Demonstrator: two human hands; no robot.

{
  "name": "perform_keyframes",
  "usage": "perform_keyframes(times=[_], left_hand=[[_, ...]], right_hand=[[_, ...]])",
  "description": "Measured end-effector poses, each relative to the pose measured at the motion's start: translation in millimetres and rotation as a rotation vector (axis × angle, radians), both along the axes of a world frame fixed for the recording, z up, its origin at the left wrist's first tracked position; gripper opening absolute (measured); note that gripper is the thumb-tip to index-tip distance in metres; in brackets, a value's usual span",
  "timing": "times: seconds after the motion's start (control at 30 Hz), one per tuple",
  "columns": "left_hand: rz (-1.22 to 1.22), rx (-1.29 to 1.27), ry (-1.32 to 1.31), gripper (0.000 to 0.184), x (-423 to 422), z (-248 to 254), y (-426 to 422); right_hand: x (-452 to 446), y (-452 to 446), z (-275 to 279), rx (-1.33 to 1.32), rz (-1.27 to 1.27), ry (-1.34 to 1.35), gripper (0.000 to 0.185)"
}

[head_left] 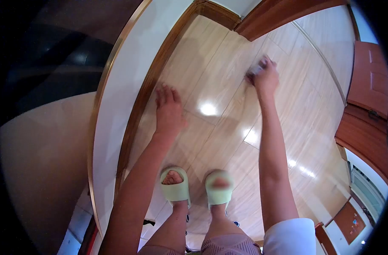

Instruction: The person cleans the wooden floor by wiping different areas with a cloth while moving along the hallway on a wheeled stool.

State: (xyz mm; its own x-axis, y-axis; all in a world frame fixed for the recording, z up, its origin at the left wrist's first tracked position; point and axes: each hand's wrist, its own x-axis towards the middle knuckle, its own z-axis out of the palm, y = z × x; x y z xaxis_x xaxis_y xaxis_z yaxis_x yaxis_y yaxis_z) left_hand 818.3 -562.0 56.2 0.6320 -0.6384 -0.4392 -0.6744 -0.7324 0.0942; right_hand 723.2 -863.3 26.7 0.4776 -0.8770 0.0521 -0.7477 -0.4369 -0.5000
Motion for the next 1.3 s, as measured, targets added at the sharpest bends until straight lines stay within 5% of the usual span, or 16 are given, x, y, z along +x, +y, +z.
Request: perform_keyframes(times=[0.13, 0.23, 0.27, 0.3, 0.47, 0.53, 0.63, 0.67, 0.77, 0.87, 0.97, 1.1, 1.13, 1.2, 1.3], left_hand=[[0.016, -0.070, -0.021, 0.092, -1.4, -4.0, -0.9], [0.015, -0.104, -0.008, 0.088, -3.5, -6.2, 3.3], [0.015, -0.113, -0.006, 0.087, -2.3, -5.4, 2.9], [0.014, -0.123, -0.001, 0.087, -1.2, -8.3, 2.6], [-0.043, -0.032, -0.038, 0.099, -0.3, -8.3, -0.2], [-0.002, -0.119, -0.028, 0.100, -3.1, -5.5, 4.4], [0.010, -0.196, -0.070, 0.099, -5.1, -16.9, 12.2], [0.007, -0.216, -0.096, 0.098, -4.7, -20.7, 13.6], [0.029, -0.161, 0.011, 0.102, -1.0, -3.8, 8.3], [0.078, -0.049, 0.171, 0.101, 4.7, 10.7, 2.6], [0.173, -0.384, 0.149, 0.095, -7.1, -9.2, 25.7], [0.296, -0.492, 0.152, 0.077, -31.3, -4.9, 60.0], [0.290, -0.505, 0.076, 0.072, -46.4, -20.9, 76.6], [0.298, -0.511, -0.046, 0.063, -72.2, -25.9, 97.5], [0.334, -0.505, -0.144, 0.053, -89.8, -14.4, 120.3]], right_hand=[[-35.1, 29.9, 13.2, -0.256, 0.100, -0.040, 0.049], [42.7, 101.6, 26.3, -0.079, 0.366, -0.090, 0.055], [76.8, 124.8, 38.3, 0.193, 0.407, 0.046, 0.052], [104.5, 146.3, 10.3, 0.060, 0.511, -0.109, 0.050], [125.0, 150.8, -0.7, 0.137, 0.435, 0.068, 0.043], [77.6, 106.9, 2.7, 0.238, 0.335, 0.045, 0.042], [-38.1, 47.2, 2.0, -0.251, 0.343, -0.068, 0.064], [-79.6, 32.6, 3.2, -0.049, 0.234, -0.111, 0.053], [-178.2, 11.5, 18.8, -0.220, 0.078, 0.166, 0.034], [-218.2, 8.2, 15.1, -0.289, 0.027, 0.324, 0.034], [-115.9, 75.6, 51.6, -0.296, 0.275, -0.130, 0.033], [40.6, 190.2, 11.5, -0.028, 0.516, -0.363, 0.040], [73.7, 226.3, 20.9, 0.208, 0.427, -0.082, 0.039], [103.8, 261.2, 34.3, 0.331, 0.493, -0.008, 0.040], [109.2, 263.5, -61.8, -0.028, 0.501, -0.061, 0.046]])
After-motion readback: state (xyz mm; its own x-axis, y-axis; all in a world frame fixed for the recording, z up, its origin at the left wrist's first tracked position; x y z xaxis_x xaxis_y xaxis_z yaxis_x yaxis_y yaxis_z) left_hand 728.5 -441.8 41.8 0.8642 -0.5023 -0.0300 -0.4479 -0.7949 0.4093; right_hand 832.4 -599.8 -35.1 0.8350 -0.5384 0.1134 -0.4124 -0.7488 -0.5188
